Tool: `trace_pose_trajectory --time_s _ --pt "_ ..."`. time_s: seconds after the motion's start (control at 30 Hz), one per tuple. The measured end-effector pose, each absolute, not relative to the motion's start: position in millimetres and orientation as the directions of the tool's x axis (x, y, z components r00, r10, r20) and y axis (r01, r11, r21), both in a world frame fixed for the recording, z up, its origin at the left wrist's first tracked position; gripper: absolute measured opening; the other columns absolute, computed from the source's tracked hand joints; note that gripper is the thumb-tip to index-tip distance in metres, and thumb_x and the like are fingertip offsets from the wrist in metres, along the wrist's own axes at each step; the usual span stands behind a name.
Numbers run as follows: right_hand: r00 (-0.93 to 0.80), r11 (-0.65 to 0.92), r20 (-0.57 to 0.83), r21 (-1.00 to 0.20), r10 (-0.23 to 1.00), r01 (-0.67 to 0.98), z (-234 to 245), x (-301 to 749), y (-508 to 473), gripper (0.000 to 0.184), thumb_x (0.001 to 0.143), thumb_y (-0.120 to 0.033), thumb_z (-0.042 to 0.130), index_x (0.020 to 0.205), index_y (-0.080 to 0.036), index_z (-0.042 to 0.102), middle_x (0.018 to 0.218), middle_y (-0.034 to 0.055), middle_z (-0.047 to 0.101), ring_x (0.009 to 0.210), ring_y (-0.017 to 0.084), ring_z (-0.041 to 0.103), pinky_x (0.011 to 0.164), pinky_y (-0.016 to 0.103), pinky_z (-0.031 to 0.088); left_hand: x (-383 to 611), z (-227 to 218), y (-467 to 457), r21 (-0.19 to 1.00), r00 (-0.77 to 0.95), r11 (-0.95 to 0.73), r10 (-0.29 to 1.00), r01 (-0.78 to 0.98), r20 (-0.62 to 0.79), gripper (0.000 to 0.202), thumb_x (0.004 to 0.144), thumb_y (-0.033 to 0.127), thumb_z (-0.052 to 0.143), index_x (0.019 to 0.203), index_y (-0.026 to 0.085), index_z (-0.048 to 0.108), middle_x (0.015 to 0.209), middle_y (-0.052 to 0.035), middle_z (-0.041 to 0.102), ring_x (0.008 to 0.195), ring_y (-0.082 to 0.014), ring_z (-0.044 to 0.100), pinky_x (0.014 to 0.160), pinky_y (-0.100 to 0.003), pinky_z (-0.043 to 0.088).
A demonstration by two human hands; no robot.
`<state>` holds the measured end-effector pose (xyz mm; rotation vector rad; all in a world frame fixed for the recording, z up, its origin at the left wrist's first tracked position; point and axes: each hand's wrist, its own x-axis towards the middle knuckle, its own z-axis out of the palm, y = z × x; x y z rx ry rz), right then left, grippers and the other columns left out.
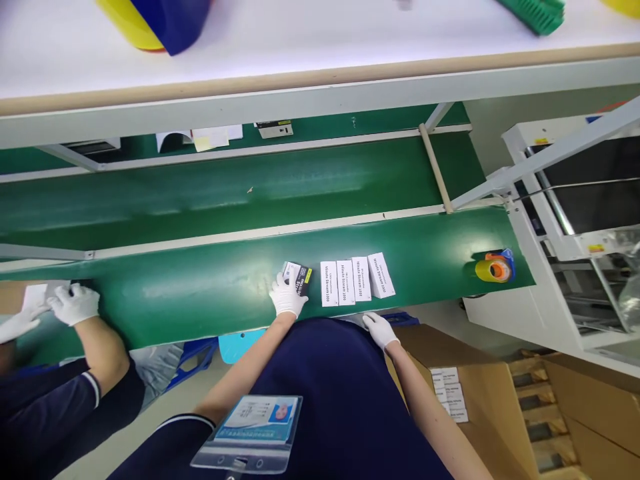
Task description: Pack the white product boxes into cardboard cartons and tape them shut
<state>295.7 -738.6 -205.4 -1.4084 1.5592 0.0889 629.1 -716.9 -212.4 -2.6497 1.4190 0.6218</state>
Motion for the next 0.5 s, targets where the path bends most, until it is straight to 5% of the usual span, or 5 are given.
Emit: trace_pose_trajectory --time_s 0.17,0.3,0.37,0.5 --pt "0.041 0.322 -0.67 -0.408 -0.741 -0.854 -196 234 -786 0.034 0.088 -0.041 0.055 0.104 -0.023 0.078 0.109 0.0089 0.079 0.112 0.03 0.07 0.107 0.043 0.051 615 -200 -728 0.164 0.51 -0.589 -0.783 -0.791 -0.355 0.092 0.088 0.03 0.067 0.165 0.017 0.019 0.152 -0.0221 0.042 0.124 -0.0384 0.05 0.105 -0.052 0.045" --pt "-0.009 0.254 -0.563 -0.36 -0.826 -0.898 -187 213 -839 0.054 0.092 -0.041 0.05 0.136 -0.014 0.066 0.132 0.0189 0.068 0.13 0.035 0.059 0.119 0.049 0.039 587 -199 -730 0.213 0.478 -0.555 -0.816 -0.804 -0.325 0.068 0.091 0.033 0.062 0.157 0.026 0.045 0.141 -0.0178 0.052 0.142 -0.0425 0.036 0.113 -0.057 0.038" --pt "0.077 0.128 -0.458 -0.401 -0.886 -0.907 -183 225 -865 0.063 0.096 -0.041 0.047 0.152 -0.012 0.05 0.145 0.02 0.058 0.138 0.035 0.051 0.121 0.048 0.035 580 -201 -729 0.236 0.501 -0.578 -0.806 -0.781 -0.316 0.065 0.092 0.039 0.062 0.155 0.034 0.048 0.15 -0.0152 0.047 0.146 -0.0424 0.034 0.11 -0.055 0.043" --pt "0.324 -0.164 -0.307 -0.449 -0.895 -0.878 -187 275 -904 0.072 0.098 -0.042 0.048 0.164 -0.019 0.03 0.165 0.0178 0.033 0.145 0.038 0.043 0.119 0.049 0.037 581 -206 -728 0.272 0.552 -0.67 -0.731 -0.691 -0.4 0.075 0.094 0.044 0.06 0.163 0.038 0.032 0.168 -0.0149 0.027 0.128 -0.0377 0.058 0.1 -0.049 0.052"
